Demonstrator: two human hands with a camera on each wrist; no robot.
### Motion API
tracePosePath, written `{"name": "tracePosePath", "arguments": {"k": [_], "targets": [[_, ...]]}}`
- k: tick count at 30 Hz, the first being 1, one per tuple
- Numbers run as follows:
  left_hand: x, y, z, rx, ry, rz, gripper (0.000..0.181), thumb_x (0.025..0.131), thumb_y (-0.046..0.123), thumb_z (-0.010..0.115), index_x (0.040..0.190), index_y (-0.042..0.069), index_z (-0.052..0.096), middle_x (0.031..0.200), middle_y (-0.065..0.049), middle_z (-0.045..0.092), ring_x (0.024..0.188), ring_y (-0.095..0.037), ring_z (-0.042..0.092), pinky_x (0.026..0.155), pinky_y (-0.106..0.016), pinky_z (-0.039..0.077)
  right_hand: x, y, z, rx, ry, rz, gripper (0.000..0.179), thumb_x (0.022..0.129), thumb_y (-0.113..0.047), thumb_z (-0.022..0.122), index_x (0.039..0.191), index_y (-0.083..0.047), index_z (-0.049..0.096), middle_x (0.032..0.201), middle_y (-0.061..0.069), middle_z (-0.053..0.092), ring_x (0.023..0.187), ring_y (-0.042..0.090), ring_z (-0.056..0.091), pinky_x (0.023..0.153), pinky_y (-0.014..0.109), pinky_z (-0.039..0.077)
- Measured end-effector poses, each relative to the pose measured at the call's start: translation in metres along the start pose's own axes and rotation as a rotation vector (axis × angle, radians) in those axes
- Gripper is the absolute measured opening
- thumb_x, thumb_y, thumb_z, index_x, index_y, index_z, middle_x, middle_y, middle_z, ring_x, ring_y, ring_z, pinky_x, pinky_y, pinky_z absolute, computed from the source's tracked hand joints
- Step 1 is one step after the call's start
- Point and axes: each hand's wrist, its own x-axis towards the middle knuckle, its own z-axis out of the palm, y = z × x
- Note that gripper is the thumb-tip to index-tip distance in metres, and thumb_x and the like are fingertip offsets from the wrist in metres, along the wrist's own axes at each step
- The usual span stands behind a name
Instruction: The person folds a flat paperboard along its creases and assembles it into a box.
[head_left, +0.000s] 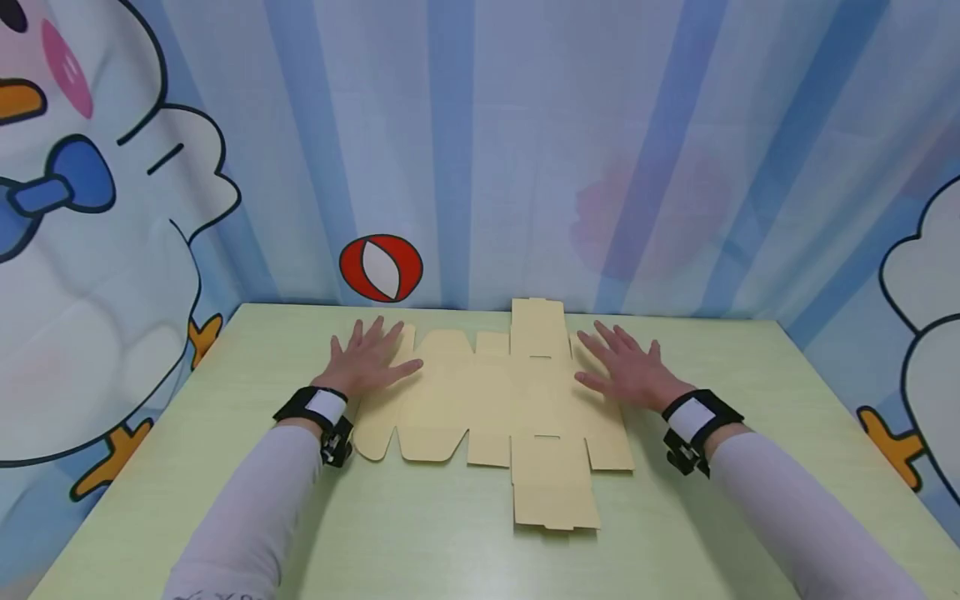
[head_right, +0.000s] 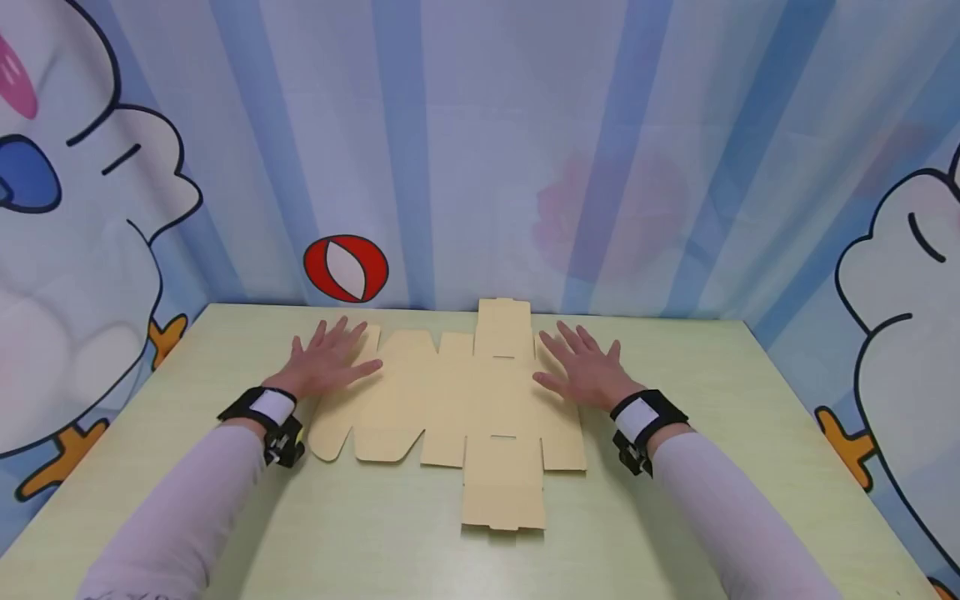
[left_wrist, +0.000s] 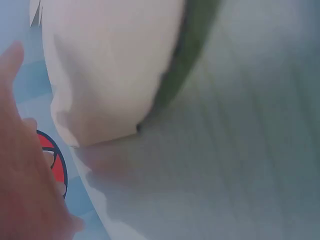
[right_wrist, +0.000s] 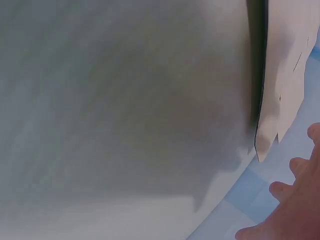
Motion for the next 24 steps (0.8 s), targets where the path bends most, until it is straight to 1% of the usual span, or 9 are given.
{"name": "tracePosePath", "arguments": {"k": [2, 6, 9, 11, 13, 17, 21, 24], "targets": [[-0.003, 0.002, 0.001, -0.008, -0.021, 0.027, 0.088, 0.092, 0.069, 0.045, 0.16, 0.021, 0.015, 0.167, -0.018, 0.004, 0.151, -0.049, -0.005, 0.112, -0.078, -0.007, -0.003, -0.002, 0.003, 0.005, -0.012, -0.016, 0.079, 0.097, -0.062, 0.044, 0.16, -0.021, 0.019, 0.167, 0.014, 0.01, 0.152, 0.044, 0.009, 0.107, 0.084, 0.004], [-0.009, 0.005, 0.003, -0.017, -0.062, 0.065, 0.086, 0.092, 0.067, 0.046, 0.16, 0.022, 0.017, 0.167, -0.018, 0.007, 0.152, -0.048, -0.004, 0.114, -0.076, -0.007, -0.008, -0.008, 0.009, -0.052, -0.016, -0.054, 0.077, 0.096, -0.06, 0.048, 0.158, -0.021, 0.025, 0.167, 0.012, 0.016, 0.152, 0.043, 0.015, 0.108, 0.082, 0.01], [-0.013, 0.008, 0.003, -0.01, -0.088, 0.076, 0.084, 0.093, 0.065, 0.047, 0.16, 0.022, 0.018, 0.167, -0.02, 0.006, 0.152, -0.047, -0.004, 0.115, -0.073, -0.008, -0.012, -0.013, 0.013, -0.104, 0.005, -0.091, 0.073, 0.094, -0.058, 0.055, 0.154, -0.02, 0.036, 0.163, 0.013, 0.028, 0.148, 0.042, 0.026, 0.108, 0.077, 0.023], [-0.014, 0.01, 0.004, 0.0, -0.098, 0.08, 0.084, 0.093, 0.064, 0.047, 0.16, 0.022, 0.018, 0.166, -0.021, 0.005, 0.152, -0.048, -0.004, 0.116, -0.072, -0.008, -0.017, -0.017, 0.016, -0.111, 0.014, -0.111, 0.071, 0.092, -0.057, 0.059, 0.151, -0.02, 0.042, 0.157, 0.014, 0.036, 0.143, 0.041, 0.033, 0.105, 0.072, 0.031], [-0.015, 0.01, 0.005, 0.005, -0.097, 0.078, 0.084, 0.093, 0.064, 0.048, 0.16, 0.022, 0.018, 0.166, -0.022, 0.004, 0.152, -0.048, -0.004, 0.117, -0.071, -0.007, -0.019, -0.02, 0.018, -0.109, 0.018, -0.129, 0.07, 0.091, -0.058, 0.06, 0.148, -0.02, 0.046, 0.149, 0.015, 0.043, 0.137, 0.039, 0.038, 0.101, 0.066, 0.035], [-0.016, 0.008, 0.009, 0.011, -0.095, 0.07, 0.084, 0.092, 0.066, 0.047, 0.159, 0.022, 0.02, 0.166, -0.023, 0.005, 0.152, -0.048, -0.003, 0.118, -0.071, -0.006, -0.022, -0.025, 0.019, -0.095, 0.002, -0.137, 0.071, 0.09, -0.058, 0.061, 0.148, -0.02, 0.047, 0.142, 0.015, 0.048, 0.132, 0.036, 0.042, 0.099, 0.062, 0.036], [-0.017, 0.011, 0.008, 0.032, -0.108, 0.062, 0.087, 0.09, 0.067, 0.049, 0.159, 0.022, 0.022, 0.164, -0.025, 0.01, 0.152, -0.048, -0.001, 0.118, -0.071, -0.004, -0.024, -0.025, 0.02, -0.093, -0.018, -0.126, 0.073, 0.09, -0.058, 0.061, 0.15, -0.019, 0.044, 0.145, 0.015, 0.046, 0.134, 0.036, 0.041, 0.098, 0.062, 0.037], [-0.018, 0.017, 0.003, 0.065, -0.115, 0.054, 0.09, 0.087, 0.067, 0.055, 0.158, 0.021, 0.025, 0.161, -0.028, 0.018, 0.151, -0.05, 0.003, 0.117, -0.072, -0.001, -0.024, -0.025, 0.02, -0.082, -0.031, -0.123, 0.075, 0.09, -0.058, 0.061, 0.152, -0.02, 0.042, 0.147, 0.016, 0.043, 0.136, 0.037, 0.039, 0.099, 0.063, 0.036]]}}
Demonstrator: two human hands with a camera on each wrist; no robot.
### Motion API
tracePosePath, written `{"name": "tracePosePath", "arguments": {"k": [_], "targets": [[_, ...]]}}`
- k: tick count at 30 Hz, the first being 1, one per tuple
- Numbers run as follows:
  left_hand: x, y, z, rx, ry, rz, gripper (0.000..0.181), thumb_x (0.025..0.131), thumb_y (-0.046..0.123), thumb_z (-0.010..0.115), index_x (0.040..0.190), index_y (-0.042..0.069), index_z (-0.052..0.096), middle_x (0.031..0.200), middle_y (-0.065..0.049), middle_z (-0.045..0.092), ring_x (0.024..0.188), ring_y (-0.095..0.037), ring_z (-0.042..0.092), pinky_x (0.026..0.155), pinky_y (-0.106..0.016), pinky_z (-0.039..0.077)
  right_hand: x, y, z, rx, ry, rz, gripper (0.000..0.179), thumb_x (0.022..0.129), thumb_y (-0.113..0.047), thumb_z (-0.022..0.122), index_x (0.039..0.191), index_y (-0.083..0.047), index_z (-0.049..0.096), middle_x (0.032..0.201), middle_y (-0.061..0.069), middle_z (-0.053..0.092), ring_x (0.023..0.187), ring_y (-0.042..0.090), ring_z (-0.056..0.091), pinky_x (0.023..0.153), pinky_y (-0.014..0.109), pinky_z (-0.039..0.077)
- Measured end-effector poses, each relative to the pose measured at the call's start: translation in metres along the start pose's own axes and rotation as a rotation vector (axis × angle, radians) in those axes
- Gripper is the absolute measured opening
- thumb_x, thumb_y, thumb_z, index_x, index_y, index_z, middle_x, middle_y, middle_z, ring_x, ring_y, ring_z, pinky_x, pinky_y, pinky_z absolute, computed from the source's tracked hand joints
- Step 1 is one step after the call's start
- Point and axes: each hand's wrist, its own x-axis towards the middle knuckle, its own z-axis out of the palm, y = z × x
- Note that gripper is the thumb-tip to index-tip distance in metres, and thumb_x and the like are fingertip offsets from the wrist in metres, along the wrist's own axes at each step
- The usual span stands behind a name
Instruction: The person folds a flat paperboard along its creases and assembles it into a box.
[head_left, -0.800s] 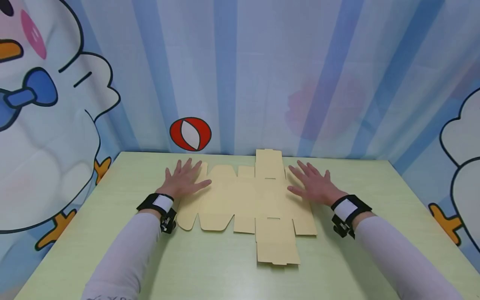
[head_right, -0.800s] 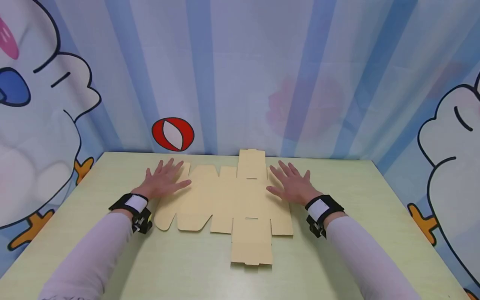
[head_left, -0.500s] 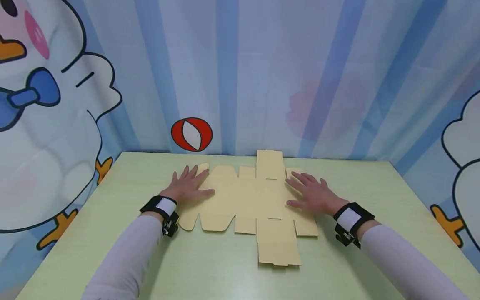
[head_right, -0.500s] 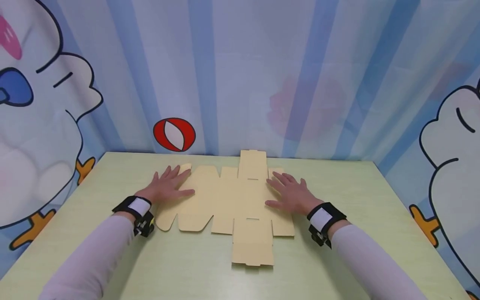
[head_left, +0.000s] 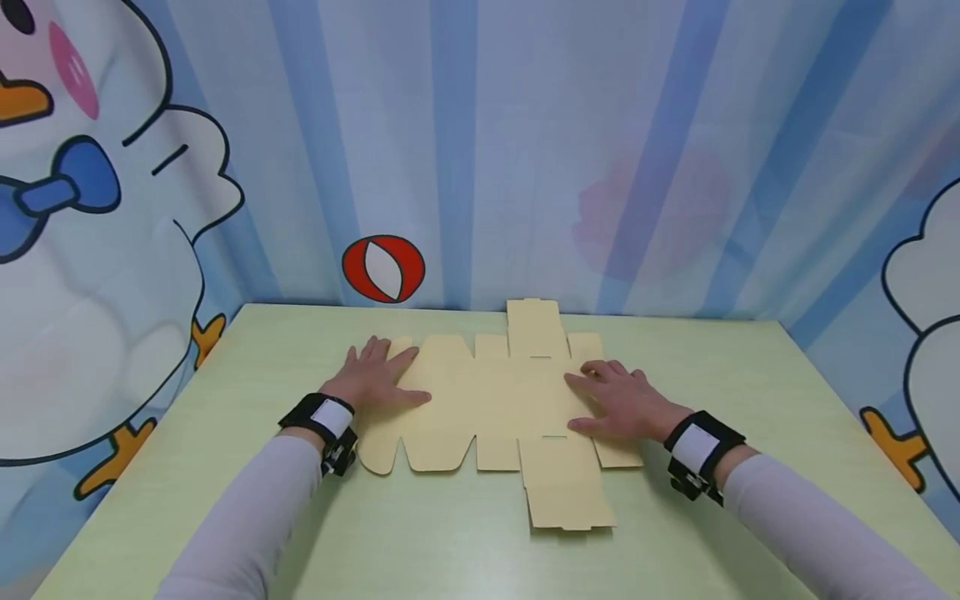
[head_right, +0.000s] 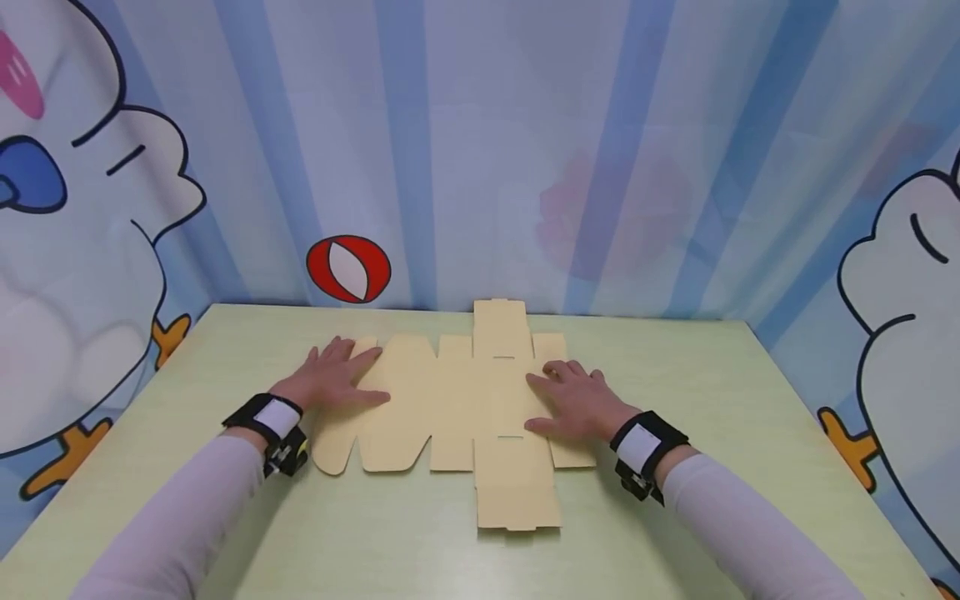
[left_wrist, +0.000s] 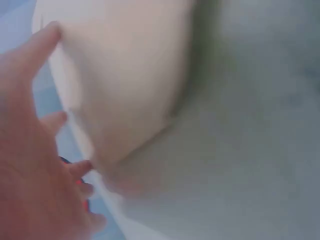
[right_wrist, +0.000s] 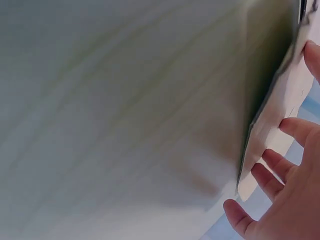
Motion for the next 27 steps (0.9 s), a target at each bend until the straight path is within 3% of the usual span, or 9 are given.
{"name": "tracePosePath", "arguments": {"k": [5, 11, 15, 18, 20, 23, 27], "targets": [[-0.002, 0.01, -0.008, 0.051, 0.01, 0.043, 0.093, 0.082, 0.063, 0.067, 0.156, 0.019, 0.032, 0.159, -0.027, 0.024, 0.15, -0.052, 0.006, 0.116, -0.074, 0.002, 0.0, 0.003, -0.001, 0.019, -0.008, -0.025, 0.075, 0.091, -0.057, 0.061, 0.153, -0.02, 0.04, 0.15, 0.016, 0.041, 0.137, 0.038, 0.038, 0.099, 0.064, 0.037], [0.003, 0.024, -0.006, 0.08, 0.018, 0.277, 0.091, 0.077, 0.054, 0.077, 0.153, 0.021, 0.038, 0.164, -0.013, 0.024, 0.153, -0.045, 0.009, 0.118, -0.072, 0.006, 0.001, 0.011, -0.007, 0.043, -0.047, -0.095, 0.071, 0.094, -0.049, 0.062, 0.153, -0.017, 0.038, 0.157, 0.018, 0.036, 0.143, 0.041, 0.034, 0.103, 0.069, 0.034], [0.005, 0.038, -0.003, 0.056, -0.032, 0.427, 0.091, 0.075, 0.042, 0.084, 0.152, 0.022, 0.04, 0.164, -0.008, 0.027, 0.153, -0.042, 0.011, 0.119, -0.07, 0.009, 0.004, 0.015, -0.013, 0.076, -0.095, -0.15, 0.068, 0.096, -0.042, 0.062, 0.153, -0.013, 0.039, 0.16, 0.019, 0.032, 0.147, 0.044, 0.028, 0.107, 0.073, 0.03], [0.006, 0.05, 0.0, 0.013, -0.103, 0.497, 0.093, 0.073, 0.029, 0.087, 0.153, 0.021, 0.039, 0.165, -0.006, 0.026, 0.154, -0.041, 0.009, 0.121, -0.067, 0.009, 0.007, 0.016, -0.015, 0.089, -0.107, -0.181, 0.064, 0.097, -0.037, 0.061, 0.152, -0.011, 0.04, 0.16, 0.02, 0.031, 0.147, 0.046, 0.026, 0.108, 0.073, 0.029], [0.005, 0.058, 0.003, -0.017, -0.172, 0.512, 0.095, 0.073, 0.024, 0.088, 0.153, 0.023, 0.038, 0.166, -0.005, 0.023, 0.155, -0.04, 0.006, 0.122, -0.064, 0.008, 0.009, 0.016, -0.015, 0.072, -0.084, -0.204, 0.06, 0.098, -0.034, 0.06, 0.151, -0.01, 0.042, 0.158, 0.022, 0.033, 0.146, 0.047, 0.029, 0.107, 0.072, 0.031], [0.003, 0.065, 0.006, -0.051, -0.277, 0.48, 0.093, 0.074, 0.021, 0.087, 0.153, 0.027, 0.038, 0.167, -0.001, 0.02, 0.156, -0.035, 0.002, 0.124, -0.061, 0.008, 0.013, 0.015, -0.014, 0.027, -0.032, -0.214, 0.056, 0.098, -0.031, 0.061, 0.148, -0.008, 0.046, 0.155, 0.023, 0.038, 0.142, 0.047, 0.035, 0.104, 0.07, 0.037], [0.0, 0.069, 0.007, -0.075, -0.323, 0.419, 0.086, 0.076, 0.023, 0.086, 0.15, 0.03, 0.043, 0.167, 0.002, 0.019, 0.156, -0.031, 0.001, 0.125, -0.057, 0.011, 0.016, 0.017, -0.013, -0.024, 0.011, -0.194, 0.055, 0.097, -0.032, 0.061, 0.146, -0.009, 0.049, 0.154, 0.022, 0.041, 0.14, 0.046, 0.04, 0.101, 0.068, 0.041]]}}
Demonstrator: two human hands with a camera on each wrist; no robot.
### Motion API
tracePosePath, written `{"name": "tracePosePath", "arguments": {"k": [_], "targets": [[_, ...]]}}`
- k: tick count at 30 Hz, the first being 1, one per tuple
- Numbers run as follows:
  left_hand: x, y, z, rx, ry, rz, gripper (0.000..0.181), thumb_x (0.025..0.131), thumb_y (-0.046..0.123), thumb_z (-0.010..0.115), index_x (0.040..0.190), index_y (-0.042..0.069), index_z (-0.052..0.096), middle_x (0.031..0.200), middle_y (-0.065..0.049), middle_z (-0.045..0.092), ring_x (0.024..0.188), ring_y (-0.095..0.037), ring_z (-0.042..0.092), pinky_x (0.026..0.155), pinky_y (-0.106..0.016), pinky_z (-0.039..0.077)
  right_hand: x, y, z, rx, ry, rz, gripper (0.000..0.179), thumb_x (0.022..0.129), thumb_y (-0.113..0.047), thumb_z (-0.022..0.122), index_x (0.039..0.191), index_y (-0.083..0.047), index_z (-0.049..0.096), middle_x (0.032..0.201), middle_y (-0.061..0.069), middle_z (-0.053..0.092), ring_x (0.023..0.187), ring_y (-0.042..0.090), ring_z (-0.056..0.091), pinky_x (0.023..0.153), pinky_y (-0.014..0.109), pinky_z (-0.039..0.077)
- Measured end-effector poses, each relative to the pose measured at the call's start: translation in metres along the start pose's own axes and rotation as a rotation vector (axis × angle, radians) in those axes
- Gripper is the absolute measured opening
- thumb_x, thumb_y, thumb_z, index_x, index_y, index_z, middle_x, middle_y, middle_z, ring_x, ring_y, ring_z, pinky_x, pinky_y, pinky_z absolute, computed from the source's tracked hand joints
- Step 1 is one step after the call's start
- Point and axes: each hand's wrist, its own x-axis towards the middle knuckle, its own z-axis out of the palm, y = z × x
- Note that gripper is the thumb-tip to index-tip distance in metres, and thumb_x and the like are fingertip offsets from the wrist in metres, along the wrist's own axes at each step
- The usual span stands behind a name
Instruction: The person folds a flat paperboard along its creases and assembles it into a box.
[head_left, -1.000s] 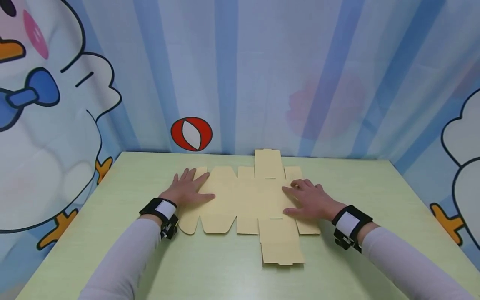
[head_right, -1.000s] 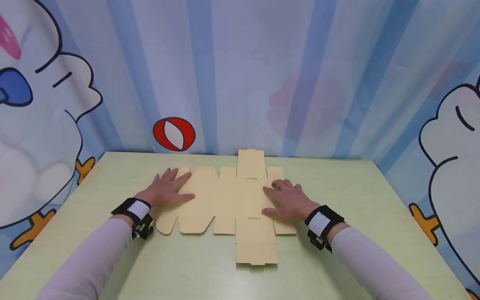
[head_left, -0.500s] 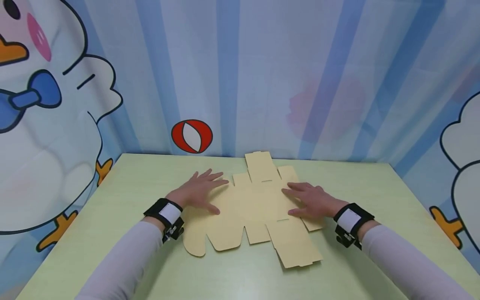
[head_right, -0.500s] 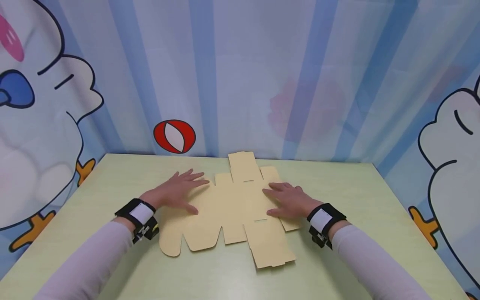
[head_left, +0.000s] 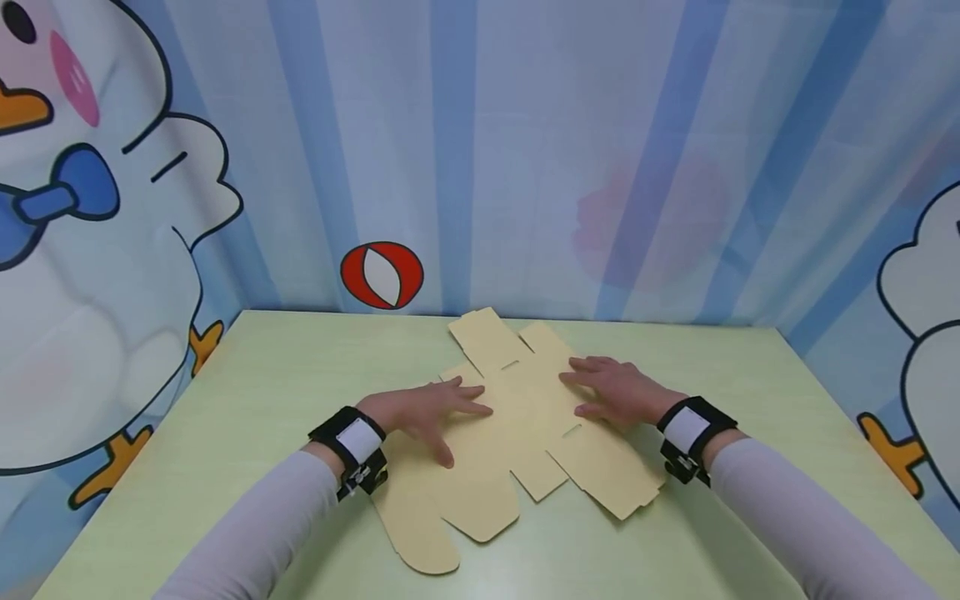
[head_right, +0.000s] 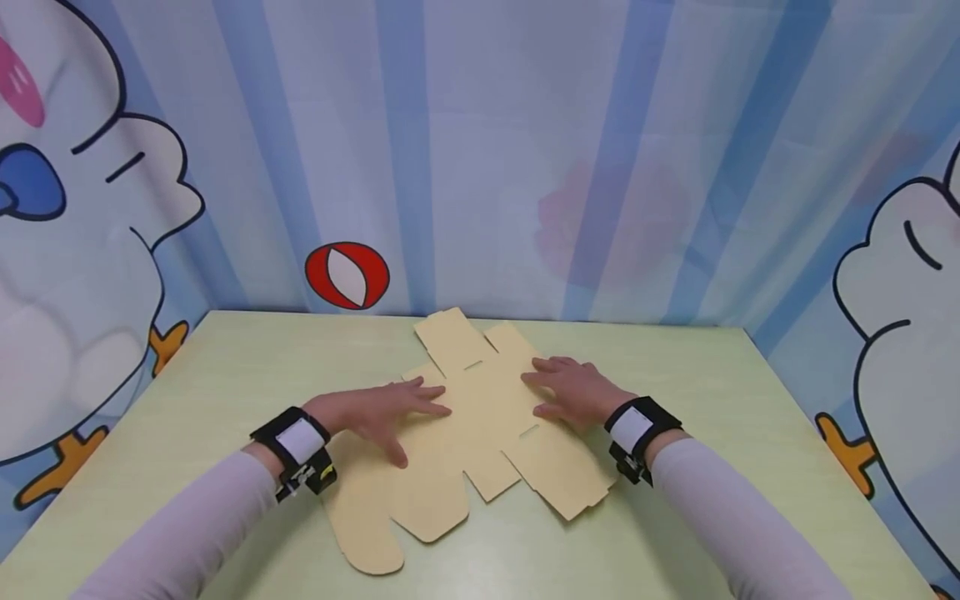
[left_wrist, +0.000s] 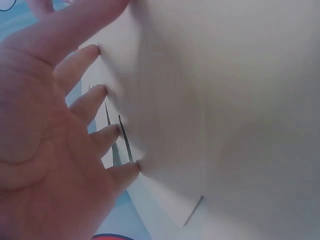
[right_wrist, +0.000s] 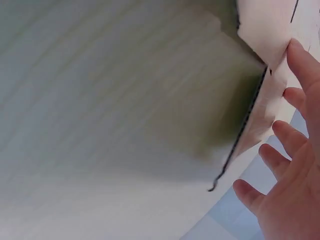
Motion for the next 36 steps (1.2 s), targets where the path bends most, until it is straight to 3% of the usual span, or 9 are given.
{"name": "tracePosePath", "arguments": {"k": [9, 17, 21, 26, 32, 36], "targets": [[-0.004, 0.008, 0.006, 0.08, 0.055, -0.082, 0.082, 0.076, 0.041, 0.084, 0.147, 0.038, 0.045, 0.165, 0.006, 0.025, 0.156, -0.028, 0.012, 0.123, -0.051, 0.023, -0.005, 0.006, -0.011, -0.024, -0.011, 0.021, 0.06, 0.093, -0.034, 0.068, 0.145, -0.011, 0.05, 0.152, 0.02, 0.044, 0.139, 0.044, 0.041, 0.099, 0.069, 0.042], [-0.004, 0.032, 0.014, 0.262, 0.113, -0.175, 0.085, 0.079, 0.061, 0.073, 0.152, 0.032, 0.04, 0.164, -0.002, 0.029, 0.151, -0.036, 0.025, 0.12, -0.052, 0.03, -0.005, 0.001, -0.019, 0.027, -0.064, 0.027, 0.055, 0.089, -0.036, 0.072, 0.136, -0.01, 0.06, 0.147, 0.021, 0.05, 0.135, 0.045, 0.044, 0.1, 0.069, 0.041], [-0.001, 0.045, 0.02, 0.317, 0.161, -0.218, 0.086, 0.08, 0.066, 0.068, 0.152, 0.028, 0.041, 0.161, -0.007, 0.034, 0.144, -0.039, 0.036, 0.113, -0.052, 0.041, -0.003, -0.005, -0.014, 0.018, -0.072, 0.076, 0.051, 0.089, -0.037, 0.072, 0.134, -0.015, 0.062, 0.145, 0.018, 0.053, 0.135, 0.041, 0.045, 0.102, 0.069, 0.039], [0.006, 0.056, 0.028, 0.393, 0.229, -0.256, 0.09, 0.081, 0.074, 0.061, 0.152, 0.024, 0.041, 0.152, -0.013, 0.042, 0.126, -0.038, 0.048, 0.095, -0.045, 0.054, 0.0, -0.008, -0.007, -0.043, -0.014, 0.076, 0.049, 0.088, -0.035, 0.074, 0.132, -0.016, 0.063, 0.14, 0.015, 0.057, 0.131, 0.038, 0.049, 0.098, 0.067, 0.043], [0.016, 0.06, 0.036, 0.494, 0.293, -0.292, 0.094, 0.08, 0.084, 0.049, 0.152, 0.025, 0.04, 0.14, -0.014, 0.051, 0.114, -0.035, 0.051, 0.079, -0.036, 0.054, 0.003, -0.013, -0.002, -0.025, 0.002, 0.059, 0.044, 0.091, -0.029, 0.071, 0.131, -0.011, 0.064, 0.138, 0.019, 0.058, 0.127, 0.04, 0.054, 0.1, 0.061, 0.046], [0.019, 0.055, 0.038, 0.492, 0.279, -0.277, 0.091, 0.082, 0.083, 0.046, 0.153, 0.027, 0.038, 0.141, -0.013, 0.05, 0.117, -0.035, 0.049, 0.082, -0.037, 0.053, 0.005, -0.013, 0.0, 0.016, -0.018, 0.059, 0.047, 0.095, -0.032, 0.065, 0.135, -0.008, 0.06, 0.143, 0.023, 0.053, 0.131, 0.042, 0.052, 0.107, 0.056, 0.044]]}}
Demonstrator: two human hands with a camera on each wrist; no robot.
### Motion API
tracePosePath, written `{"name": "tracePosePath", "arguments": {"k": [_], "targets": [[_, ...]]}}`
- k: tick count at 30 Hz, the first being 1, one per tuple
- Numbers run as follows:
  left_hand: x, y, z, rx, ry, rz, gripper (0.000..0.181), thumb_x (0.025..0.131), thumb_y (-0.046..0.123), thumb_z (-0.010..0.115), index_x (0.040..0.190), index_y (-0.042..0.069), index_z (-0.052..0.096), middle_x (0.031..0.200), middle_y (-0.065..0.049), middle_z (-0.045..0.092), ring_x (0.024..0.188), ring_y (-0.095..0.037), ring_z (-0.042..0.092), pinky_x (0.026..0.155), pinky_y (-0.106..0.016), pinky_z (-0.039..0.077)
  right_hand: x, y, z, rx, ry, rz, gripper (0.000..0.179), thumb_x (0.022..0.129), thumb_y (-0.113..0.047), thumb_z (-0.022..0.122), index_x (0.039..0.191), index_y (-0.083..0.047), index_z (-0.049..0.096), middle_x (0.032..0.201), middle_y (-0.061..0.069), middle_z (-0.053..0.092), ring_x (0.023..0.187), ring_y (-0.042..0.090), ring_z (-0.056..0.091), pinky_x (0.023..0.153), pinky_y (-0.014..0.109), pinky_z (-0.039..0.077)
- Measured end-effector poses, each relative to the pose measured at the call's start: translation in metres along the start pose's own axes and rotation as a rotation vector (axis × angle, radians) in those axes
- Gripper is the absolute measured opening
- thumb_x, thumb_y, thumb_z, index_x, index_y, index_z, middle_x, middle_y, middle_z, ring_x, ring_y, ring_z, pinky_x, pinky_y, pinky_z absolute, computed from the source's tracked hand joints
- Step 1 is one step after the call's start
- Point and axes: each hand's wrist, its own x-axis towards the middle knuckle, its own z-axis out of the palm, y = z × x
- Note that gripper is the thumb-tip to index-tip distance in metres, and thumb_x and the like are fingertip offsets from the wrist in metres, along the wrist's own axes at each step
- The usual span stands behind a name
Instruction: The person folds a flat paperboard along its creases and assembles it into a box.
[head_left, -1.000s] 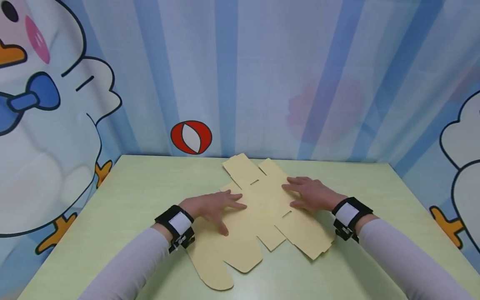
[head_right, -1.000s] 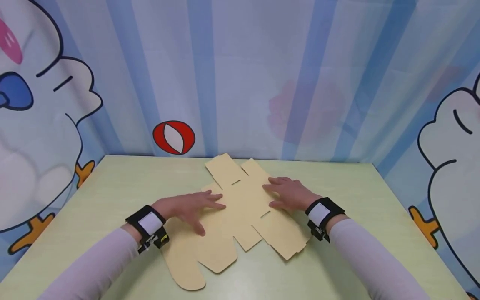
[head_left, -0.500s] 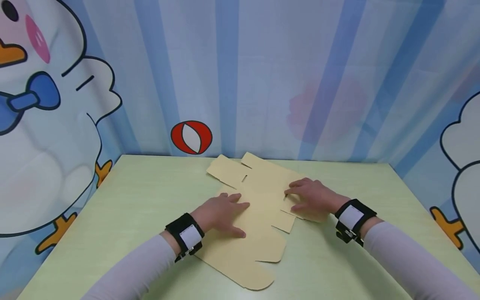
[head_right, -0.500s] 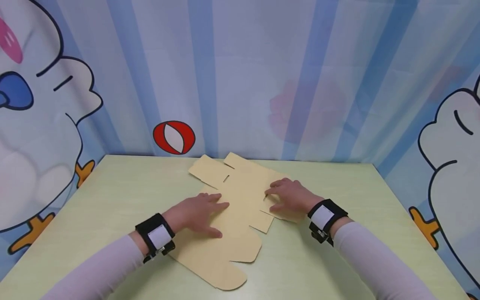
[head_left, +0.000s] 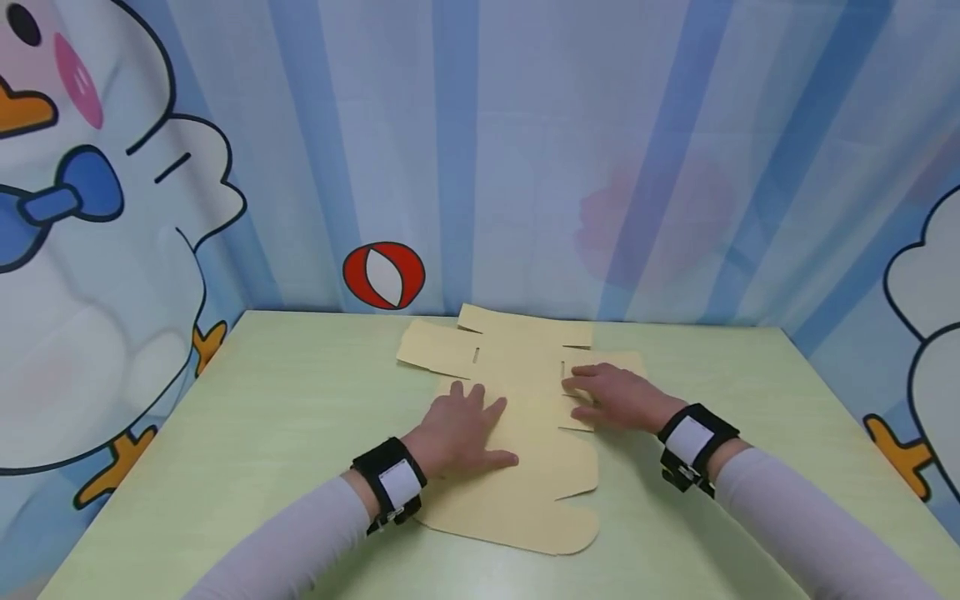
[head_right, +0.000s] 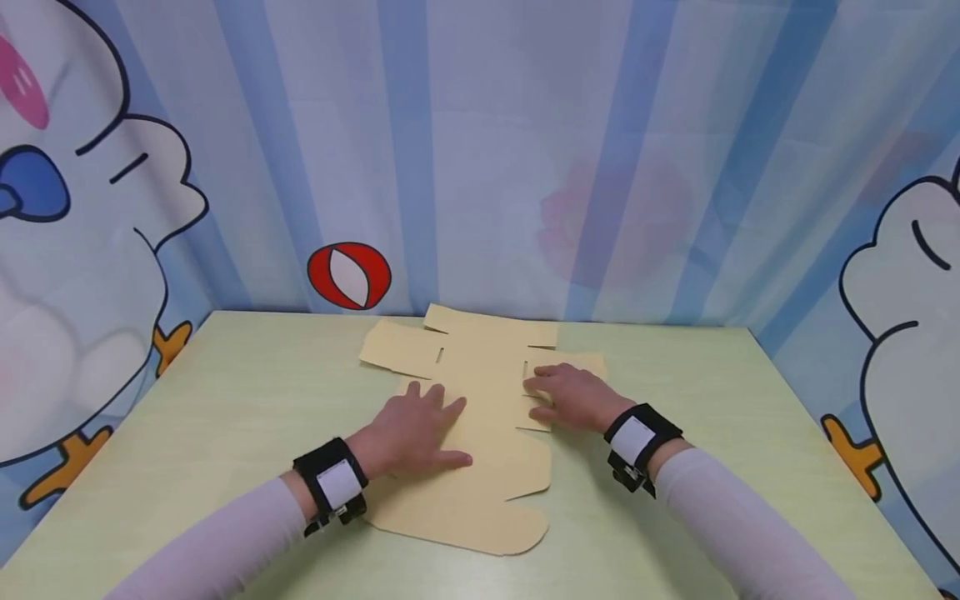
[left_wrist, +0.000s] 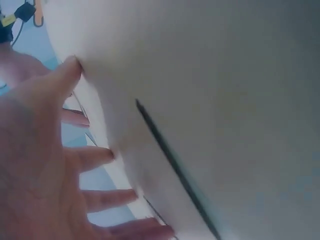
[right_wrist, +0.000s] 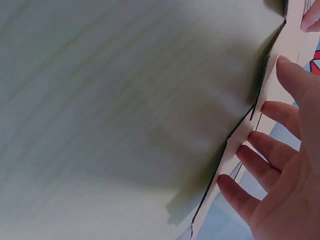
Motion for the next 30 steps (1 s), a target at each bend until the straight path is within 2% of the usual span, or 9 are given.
{"name": "tracePosePath", "arguments": {"k": [4, 8, 12, 16, 21, 27, 30], "targets": [[0.001, -0.011, 0.002, -0.053, -0.015, 0.064, 0.081, 0.085, 0.076, 0.051, 0.152, 0.033, 0.04, 0.15, -0.009, 0.044, 0.13, -0.038, 0.043, 0.094, -0.044, 0.051, -0.001, 0.008, 0.004, 0.006, 0.014, -0.022, 0.049, 0.096, -0.028, 0.064, 0.139, -0.005, 0.056, 0.147, 0.025, 0.048, 0.134, 0.044, 0.049, 0.109, 0.055, 0.043], [0.002, -0.019, 0.001, -0.102, 0.004, 0.11, 0.075, 0.084, 0.071, 0.058, 0.149, 0.036, 0.044, 0.155, -0.007, 0.042, 0.135, -0.037, 0.04, 0.1, -0.048, 0.049, -0.002, 0.016, 0.006, 0.012, 0.046, -0.06, 0.048, 0.097, -0.022, 0.063, 0.139, -0.002, 0.055, 0.147, 0.028, 0.046, 0.134, 0.046, 0.047, 0.109, 0.055, 0.042], [0.004, -0.02, 0.004, -0.103, 0.028, 0.12, 0.077, 0.084, 0.074, 0.055, 0.149, 0.035, 0.044, 0.153, -0.007, 0.042, 0.132, -0.034, 0.041, 0.098, -0.046, 0.049, 0.001, 0.014, 0.008, 0.02, 0.075, -0.066, 0.043, 0.097, -0.012, 0.062, 0.138, -0.001, 0.056, 0.145, 0.028, 0.049, 0.133, 0.045, 0.048, 0.107, 0.055, 0.044], [0.008, -0.018, 0.006, -0.091, 0.033, 0.105, 0.077, 0.084, 0.076, 0.053, 0.15, 0.036, 0.042, 0.154, -0.006, 0.041, 0.133, -0.032, 0.039, 0.098, -0.045, 0.049, 0.005, 0.002, 0.008, 0.03, 0.089, -0.083, 0.042, 0.094, -0.004, 0.062, 0.136, -0.002, 0.058, 0.142, 0.025, 0.054, 0.13, 0.043, 0.053, 0.105, 0.053, 0.046], [0.01, -0.017, 0.005, -0.088, 0.029, 0.087, 0.077, 0.085, 0.076, 0.052, 0.15, 0.038, 0.04, 0.156, -0.006, 0.039, 0.135, -0.033, 0.038, 0.1, -0.046, 0.047, 0.009, -0.018, 0.006, 0.057, 0.075, -0.135, 0.044, 0.094, -0.016, 0.067, 0.136, -0.006, 0.059, 0.143, 0.02, 0.055, 0.13, 0.039, 0.053, 0.106, 0.051, 0.047], [0.011, -0.015, 0.005, -0.099, 0.05, 0.099, 0.078, 0.085, 0.076, 0.051, 0.151, 0.035, 0.041, 0.155, -0.007, 0.04, 0.134, -0.034, 0.039, 0.101, -0.048, 0.047, 0.012, -0.038, 0.004, 0.075, -0.023, -0.063, 0.059, 0.091, -0.04, 0.069, 0.142, -0.013, 0.055, 0.149, 0.015, 0.051, 0.137, 0.037, 0.048, 0.109, 0.051, 0.044], [0.011, -0.019, 0.002, -0.118, 0.037, 0.096, 0.08, 0.085, 0.075, 0.053, 0.151, 0.032, 0.042, 0.154, -0.008, 0.042, 0.134, -0.033, 0.041, 0.104, -0.049, 0.046, 0.012, -0.042, 0.006, 0.055, -0.052, -0.045, 0.063, 0.09, -0.043, 0.07, 0.144, -0.015, 0.053, 0.151, 0.015, 0.047, 0.139, 0.037, 0.045, 0.111, 0.051, 0.043]]}}
